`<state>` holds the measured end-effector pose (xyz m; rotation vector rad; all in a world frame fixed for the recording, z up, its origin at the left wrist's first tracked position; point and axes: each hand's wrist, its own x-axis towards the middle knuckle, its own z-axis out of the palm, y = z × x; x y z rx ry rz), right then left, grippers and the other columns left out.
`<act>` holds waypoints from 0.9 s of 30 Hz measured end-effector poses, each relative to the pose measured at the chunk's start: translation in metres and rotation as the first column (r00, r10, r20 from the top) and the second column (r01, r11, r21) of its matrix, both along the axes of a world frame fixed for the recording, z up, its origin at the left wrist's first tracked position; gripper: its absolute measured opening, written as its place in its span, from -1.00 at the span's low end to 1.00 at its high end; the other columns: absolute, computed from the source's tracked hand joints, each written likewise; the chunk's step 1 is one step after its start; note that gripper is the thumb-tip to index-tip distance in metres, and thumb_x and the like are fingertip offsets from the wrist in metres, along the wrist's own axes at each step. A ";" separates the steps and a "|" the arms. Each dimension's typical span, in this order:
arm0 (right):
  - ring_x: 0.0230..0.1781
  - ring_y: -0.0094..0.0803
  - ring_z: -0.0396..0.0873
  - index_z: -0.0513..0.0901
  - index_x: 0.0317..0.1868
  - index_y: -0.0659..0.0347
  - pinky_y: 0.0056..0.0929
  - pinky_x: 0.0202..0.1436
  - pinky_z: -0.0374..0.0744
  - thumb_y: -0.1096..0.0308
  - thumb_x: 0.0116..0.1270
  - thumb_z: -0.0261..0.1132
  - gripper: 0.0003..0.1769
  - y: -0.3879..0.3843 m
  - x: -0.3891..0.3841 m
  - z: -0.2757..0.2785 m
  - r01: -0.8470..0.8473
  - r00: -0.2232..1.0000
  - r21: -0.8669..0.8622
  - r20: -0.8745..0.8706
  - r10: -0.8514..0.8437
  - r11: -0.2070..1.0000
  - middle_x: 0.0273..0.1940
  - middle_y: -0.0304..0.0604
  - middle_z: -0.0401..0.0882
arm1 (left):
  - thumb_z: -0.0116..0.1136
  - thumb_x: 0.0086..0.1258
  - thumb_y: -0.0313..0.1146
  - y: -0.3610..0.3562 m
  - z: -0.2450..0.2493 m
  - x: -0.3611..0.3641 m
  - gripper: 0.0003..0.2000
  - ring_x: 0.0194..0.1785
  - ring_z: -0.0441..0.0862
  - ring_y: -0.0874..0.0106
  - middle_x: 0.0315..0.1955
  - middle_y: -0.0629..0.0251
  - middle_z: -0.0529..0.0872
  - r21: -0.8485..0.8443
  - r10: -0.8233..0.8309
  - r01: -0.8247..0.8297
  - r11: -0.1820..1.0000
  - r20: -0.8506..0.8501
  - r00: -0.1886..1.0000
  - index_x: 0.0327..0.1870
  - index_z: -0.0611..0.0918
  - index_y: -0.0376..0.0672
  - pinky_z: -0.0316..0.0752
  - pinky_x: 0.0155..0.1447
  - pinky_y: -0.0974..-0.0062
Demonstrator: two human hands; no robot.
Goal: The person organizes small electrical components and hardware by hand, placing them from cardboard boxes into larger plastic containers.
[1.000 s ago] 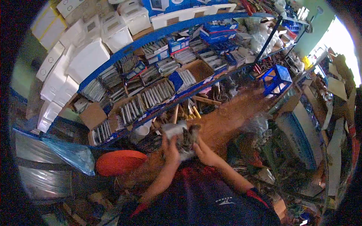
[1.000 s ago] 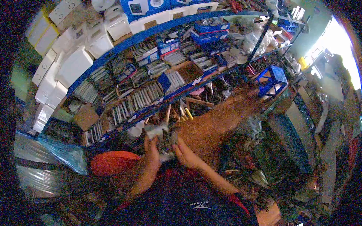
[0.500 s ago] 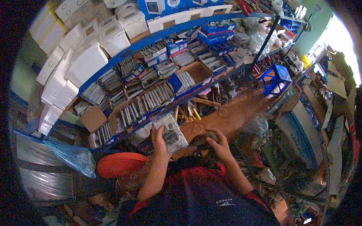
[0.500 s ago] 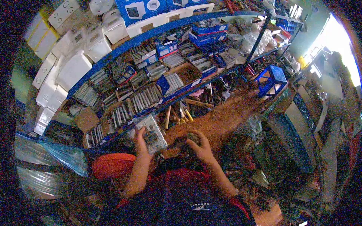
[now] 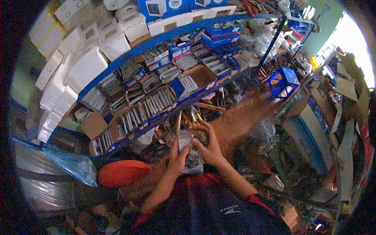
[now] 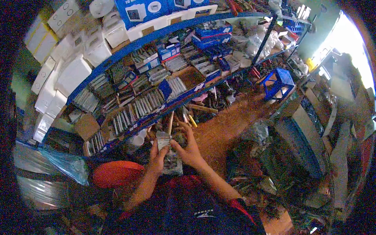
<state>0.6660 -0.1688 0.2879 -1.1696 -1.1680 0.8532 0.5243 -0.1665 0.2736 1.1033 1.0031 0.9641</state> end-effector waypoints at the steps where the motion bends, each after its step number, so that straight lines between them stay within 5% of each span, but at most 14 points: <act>1: -0.05 -0.48 0.46 0.34 0.20 0.25 -0.43 0.06 0.43 0.35 0.28 0.24 -0.50 0.000 0.003 -0.004 -0.037 0.999 -0.051 0.008 0.038 0.998 -0.01 -0.14 0.49 | 0.03 0.37 -0.36 -0.001 0.001 -0.004 -0.58 0.08 0.42 0.46 0.04 0.25 0.48 0.006 -0.030 0.031 1.000 -0.030 0.999 0.23 0.32 -0.21 0.32 0.16 0.47; 5: -0.11 -0.35 0.55 0.52 0.02 0.33 -0.40 0.04 0.48 0.27 0.20 0.33 -0.57 -0.003 0.013 0.007 -0.194 0.981 -0.368 -0.075 0.180 0.909 -0.13 -0.06 0.61 | 0.07 0.34 -0.36 0.001 -0.010 -0.015 -0.57 0.10 0.42 0.45 0.04 0.26 0.47 0.006 -0.103 0.104 0.995 -0.058 0.993 0.22 0.33 -0.20 0.31 0.17 0.49; 9: -0.24 -0.46 0.56 0.61 -0.13 0.35 -0.44 -0.12 0.54 0.28 0.16 0.38 -0.65 -0.004 0.031 0.000 -0.229 0.966 -0.456 0.001 0.258 0.860 -0.23 -0.13 0.66 | 0.12 0.31 -0.38 -0.004 -0.002 -0.015 -0.53 0.08 0.44 0.42 0.04 0.26 0.46 0.023 -0.143 0.142 0.990 0.015 0.990 0.22 0.31 -0.20 0.32 0.17 0.48; 12: -0.38 -0.61 0.50 0.59 -0.24 0.29 -0.56 -0.31 0.50 0.35 0.14 0.40 -0.75 -0.008 0.036 0.016 -0.240 0.970 -0.331 -0.040 0.240 0.913 -0.39 -0.31 0.60 | 0.17 0.28 -0.36 -0.007 0.004 -0.017 -0.48 0.06 0.47 0.40 0.04 0.26 0.47 -0.086 -0.161 0.159 0.984 -0.021 0.987 0.23 0.28 -0.21 0.36 0.14 0.45; 15: -0.36 -0.62 0.50 0.56 -0.24 0.25 -0.56 -0.28 0.49 0.42 0.07 0.43 -0.74 -0.010 0.039 0.004 -0.228 0.973 -0.343 -0.109 0.202 0.911 -0.37 -0.31 0.59 | 0.23 0.24 -0.33 -0.010 -0.006 -0.023 -0.42 0.04 0.49 0.41 0.03 0.25 0.50 -0.099 -0.235 0.235 0.967 0.013 0.972 0.25 0.27 -0.22 0.41 0.11 0.42; 18: -0.32 -0.61 0.50 0.53 -0.23 0.21 -0.56 -0.23 0.48 0.48 0.03 0.44 -0.70 -0.013 0.035 0.010 -0.259 0.947 -0.342 -0.276 0.167 0.903 -0.35 -0.30 0.59 | 0.27 0.22 -0.29 -0.013 -0.010 -0.028 -0.42 0.04 0.51 0.44 0.00 0.23 0.54 -0.071 -0.334 0.326 0.943 -0.215 0.918 0.23 0.31 -0.23 0.42 0.10 0.43; 21: -0.29 -0.57 0.51 0.53 -0.21 0.20 -0.55 -0.21 0.48 0.51 0.02 0.43 -0.68 -0.014 0.036 -0.002 -0.287 0.905 -0.329 -0.400 0.143 0.900 -0.33 -0.30 0.58 | 0.28 0.22 -0.26 -0.015 -0.025 -0.031 -0.44 0.02 0.52 0.46 -0.03 0.23 0.57 -0.056 -0.342 0.337 0.940 -0.138 0.930 0.20 0.36 -0.24 0.42 0.10 0.44; 24: -0.29 -0.55 0.51 0.53 -0.22 0.20 -0.54 -0.20 0.49 0.52 0.03 0.42 -0.70 -0.015 0.033 0.004 -0.254 0.930 -0.361 -0.345 0.124 0.897 -0.33 -0.31 0.58 | 0.27 0.24 -0.27 -0.018 -0.028 -0.034 -0.50 0.00 0.53 0.46 -0.05 0.25 0.58 -0.094 -0.314 0.302 0.949 -0.158 0.936 0.16 0.40 -0.25 0.43 0.09 0.46; 27: -0.31 -0.53 0.52 0.52 -0.19 0.20 -0.53 -0.23 0.53 0.56 0.02 0.41 -0.67 -0.012 0.031 0.008 -0.300 0.937 -0.341 -0.280 0.208 0.891 -0.32 -0.29 0.57 | 0.22 0.28 -0.28 -0.017 -0.025 -0.034 -0.59 -0.06 0.55 0.49 -0.09 0.26 0.61 0.045 -0.263 0.277 0.960 -0.198 0.944 0.10 0.46 -0.24 0.46 0.01 0.50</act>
